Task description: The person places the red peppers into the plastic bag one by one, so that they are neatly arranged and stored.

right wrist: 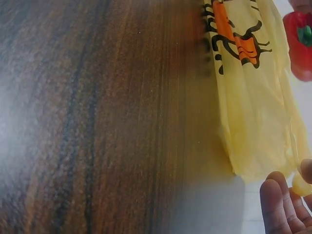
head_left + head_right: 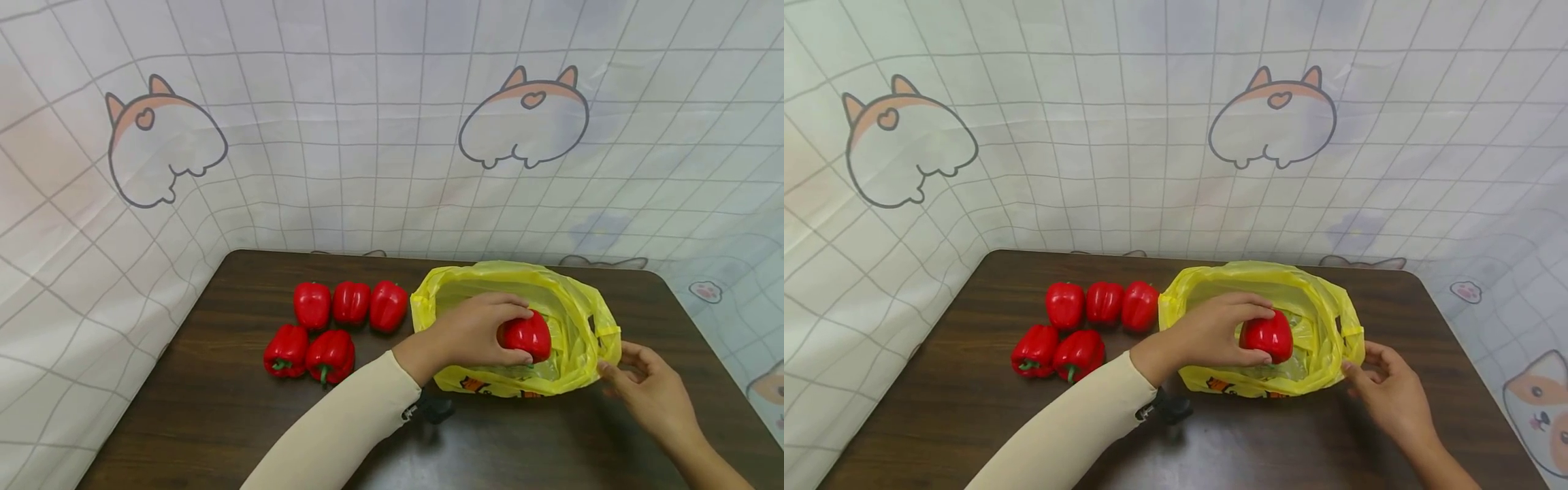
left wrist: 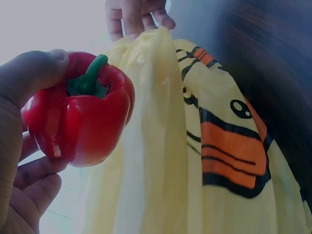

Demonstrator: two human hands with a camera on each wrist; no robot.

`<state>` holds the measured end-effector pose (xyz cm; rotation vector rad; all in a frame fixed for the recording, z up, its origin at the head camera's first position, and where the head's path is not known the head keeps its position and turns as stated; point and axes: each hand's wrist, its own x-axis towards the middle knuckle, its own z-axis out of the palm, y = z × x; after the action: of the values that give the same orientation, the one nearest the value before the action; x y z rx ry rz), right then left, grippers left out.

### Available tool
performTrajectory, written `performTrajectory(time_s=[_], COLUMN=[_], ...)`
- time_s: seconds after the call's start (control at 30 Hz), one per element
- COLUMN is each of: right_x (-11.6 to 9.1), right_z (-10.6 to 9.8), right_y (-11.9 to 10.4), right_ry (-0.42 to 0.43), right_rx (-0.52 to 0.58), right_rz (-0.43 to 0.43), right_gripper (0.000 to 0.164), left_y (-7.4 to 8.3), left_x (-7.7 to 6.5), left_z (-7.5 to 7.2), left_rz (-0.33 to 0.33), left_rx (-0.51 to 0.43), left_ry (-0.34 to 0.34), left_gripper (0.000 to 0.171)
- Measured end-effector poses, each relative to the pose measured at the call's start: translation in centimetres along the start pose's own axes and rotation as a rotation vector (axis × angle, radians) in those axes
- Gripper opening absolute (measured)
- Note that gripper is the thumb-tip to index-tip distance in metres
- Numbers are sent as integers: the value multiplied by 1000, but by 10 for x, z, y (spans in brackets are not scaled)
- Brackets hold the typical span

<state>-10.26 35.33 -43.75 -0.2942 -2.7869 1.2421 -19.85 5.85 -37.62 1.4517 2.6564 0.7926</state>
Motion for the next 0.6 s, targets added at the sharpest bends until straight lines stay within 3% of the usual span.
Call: performTrajectory(time_s=[0.33, 0.6], right_x=[1, 1], right_z=[2, 3], right_y=[2, 2], right_ry=[3, 10], right_rx=[1, 18], right_rz=[1, -25], right_gripper=[65, 64], left_y=[1, 2], left_x=[16, 22], left_z=[17, 29], left_rz=[-58, -44], left_rx=[4, 22], left_ry=[-44, -47], left_gripper=[60, 60])
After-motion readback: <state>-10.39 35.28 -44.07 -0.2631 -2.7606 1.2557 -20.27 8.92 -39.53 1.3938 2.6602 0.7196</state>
